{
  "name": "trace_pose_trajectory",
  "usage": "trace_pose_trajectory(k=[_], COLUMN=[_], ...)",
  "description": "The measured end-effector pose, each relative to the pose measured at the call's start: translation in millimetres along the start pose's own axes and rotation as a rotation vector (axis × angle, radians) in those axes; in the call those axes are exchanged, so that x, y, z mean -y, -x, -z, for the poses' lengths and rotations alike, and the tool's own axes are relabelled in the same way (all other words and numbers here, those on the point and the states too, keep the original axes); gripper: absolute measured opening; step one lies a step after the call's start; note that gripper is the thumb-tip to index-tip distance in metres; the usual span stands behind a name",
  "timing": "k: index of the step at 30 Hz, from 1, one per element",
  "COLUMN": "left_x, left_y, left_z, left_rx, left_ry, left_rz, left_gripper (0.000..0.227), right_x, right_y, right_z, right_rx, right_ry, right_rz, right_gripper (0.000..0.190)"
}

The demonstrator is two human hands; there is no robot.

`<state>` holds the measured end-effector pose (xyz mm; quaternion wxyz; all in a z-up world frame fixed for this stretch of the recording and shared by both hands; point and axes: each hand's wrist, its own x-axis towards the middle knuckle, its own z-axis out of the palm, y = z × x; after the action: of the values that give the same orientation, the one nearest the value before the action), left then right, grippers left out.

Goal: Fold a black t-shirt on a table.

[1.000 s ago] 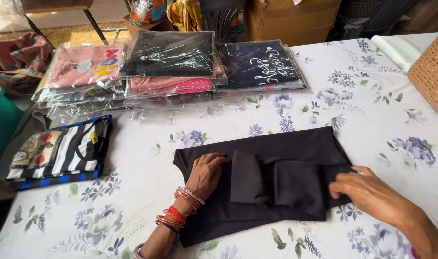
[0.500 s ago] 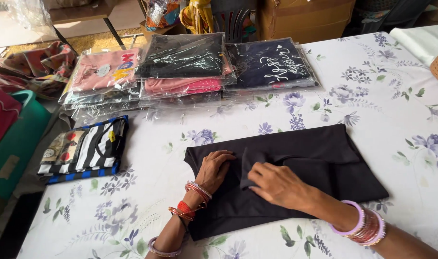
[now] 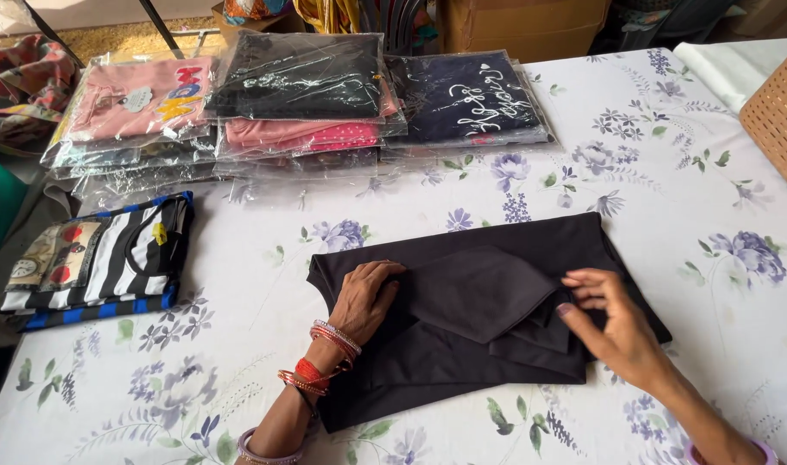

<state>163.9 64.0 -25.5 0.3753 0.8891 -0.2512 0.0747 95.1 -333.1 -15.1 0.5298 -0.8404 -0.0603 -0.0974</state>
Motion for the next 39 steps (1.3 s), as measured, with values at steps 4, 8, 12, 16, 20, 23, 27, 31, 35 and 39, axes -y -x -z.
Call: trace_pose_trajectory(k=[4,8,12,16,20,23,27,31,35,39], left_x=[-15.1,-13.0,-0.1,17.1,16.5,11.3,11.9,14.7,17.6,13.7], left_y=[-4.5,-6.6,-3.8,0.9,0.6,-1.1,-4.8,-3.2,-0.3,-3.1], left_z=[10.4,9.2,-4.5,-16.8,-15.7,-12.4,-11.8,-14.4,-18.3,-16.3], left_rx=[0.03,0.028,-0.005,-0.154,-0.195,-0.151,-0.172,-0.186,-0.212,-0.268], left_ry=[0.035,0.145,0.141,-0.052,-0.06,-0.035,-0.037,-0.09,-0.08,-0.084], left_rz=[0.084,0.242,0.299,0.074,0.078,0.15,0.134,0.1,0.089,0.033], left_gripper=[0.03,0.034,0.031,0.019,0.015,0.014,0.014,0.011,0.009,0.009], right_x=[45.3,45.4,56.2,20.8,-22.4,-13.3,-5.5,9.2,31.1,-17.4], right_y=[-26.2,-56.9,-65.8,-68.9,-58.9,-61.1,-80.6,-83.9,-78.6,-66.5], right_z=[-15.7,-4.3,6.8,14.9,8.7,5.3,14.4,25.1,37.7,64.1], right_rx=[0.252,0.257,0.121,-0.021,-0.002,0.036,0.111,-0.107,-0.333,-0.178], right_ry=[0.469,0.36,0.523,0.888,0.8,0.435,0.435,0.546,1.009,1.022], right_rz=[0.18,-0.232,0.161,0.704,0.667,0.138,0.02,0.263,0.642,0.593], right_gripper=[0.089,0.063,0.049,0.045,0.05,0.081,0.066,0.048,0.047,0.026])
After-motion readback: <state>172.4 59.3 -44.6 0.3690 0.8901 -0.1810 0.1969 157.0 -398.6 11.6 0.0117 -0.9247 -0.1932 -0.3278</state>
